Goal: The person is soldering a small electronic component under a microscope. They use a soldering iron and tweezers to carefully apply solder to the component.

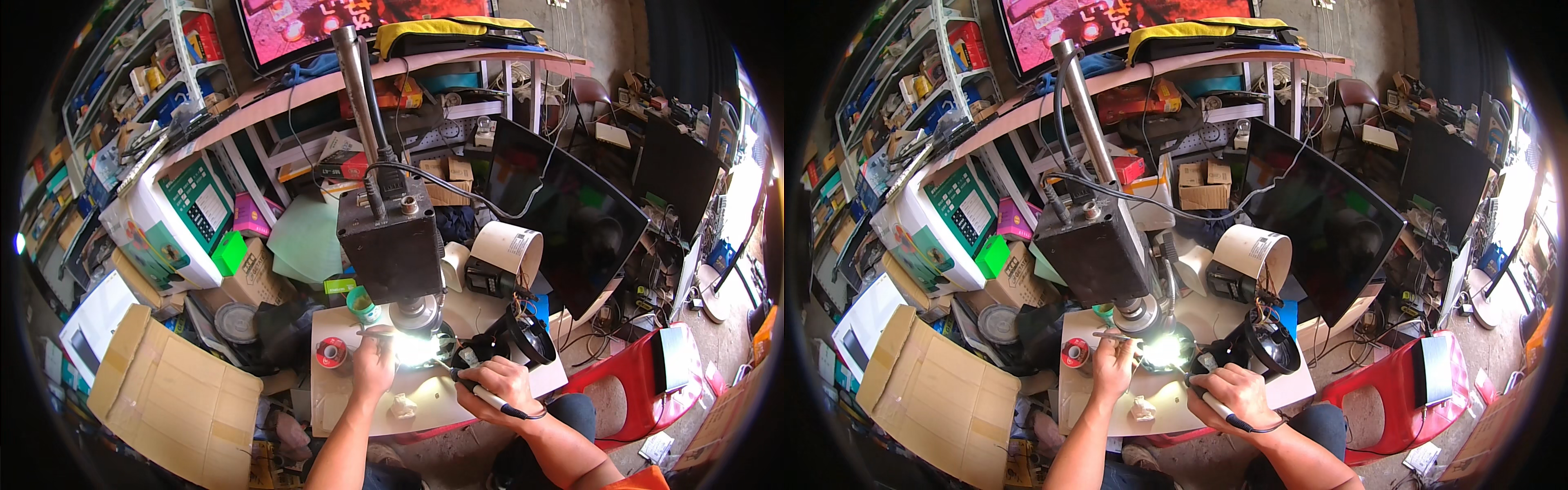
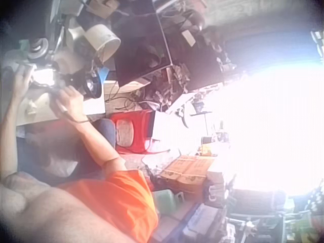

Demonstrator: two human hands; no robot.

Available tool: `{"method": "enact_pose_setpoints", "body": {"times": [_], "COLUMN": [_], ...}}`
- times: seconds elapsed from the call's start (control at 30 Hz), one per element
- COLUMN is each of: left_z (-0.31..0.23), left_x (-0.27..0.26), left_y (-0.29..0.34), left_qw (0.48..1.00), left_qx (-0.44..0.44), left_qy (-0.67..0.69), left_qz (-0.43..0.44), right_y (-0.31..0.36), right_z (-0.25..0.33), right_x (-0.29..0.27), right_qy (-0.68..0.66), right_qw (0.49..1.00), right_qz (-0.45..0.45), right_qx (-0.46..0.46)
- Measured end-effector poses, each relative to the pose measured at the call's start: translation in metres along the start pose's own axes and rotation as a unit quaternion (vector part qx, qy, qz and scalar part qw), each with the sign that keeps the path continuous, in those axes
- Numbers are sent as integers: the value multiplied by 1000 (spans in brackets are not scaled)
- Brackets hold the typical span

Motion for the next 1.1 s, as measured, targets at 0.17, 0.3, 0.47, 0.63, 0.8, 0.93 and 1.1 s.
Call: {"method": "enact_pose_setpoints", "body": {"times": [0.17, 0.3, 0.47, 0.63, 0.8, 0.93, 1.1], "left_z": [3, 2, -3, -4, -6, -5, -6], "left_x": [0, 0, 1, 0, 1, 2, 2], "left_y": [0, 0, 0, 0, 0, 0, -1], "left_qw": [1000, 1000, 1000, 1000, 1000, 999, 997], "left_qx": [-7, -2, -6, -7, 1, -10, -22], "left_qy": [0, 2, 7, -1, 6, 44, 73], "left_qz": [0, -2, -1, 4, 1, 1, 1], "right_y": [1, -1, -2, 0, -1, 0, -1], "right_z": [-1, 1, 1, 0, 1, 0, 1], "right_x": [0, -1, -1, 0, -1, -1, -2], "right_qy": [1, 1, 7, 5, 1, -5, -12], "right_qw": [1000, 1000, 1000, 1000, 1000, 1000, 1000], "right_qz": [5, 2, -2, -2, -1, -3, -2], "right_qx": [-4, -4, -2, 1, 6, -8, 5]}}
Point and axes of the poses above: each hand's wrist, its own y-axis away from the middle knuckle, its own x-axis out of the palm, z = x × y, the point moved 3 cm from there along -y, towards the middle knuckle, and after that the axes turned 8 degrees about z, right-handed, at the moved point
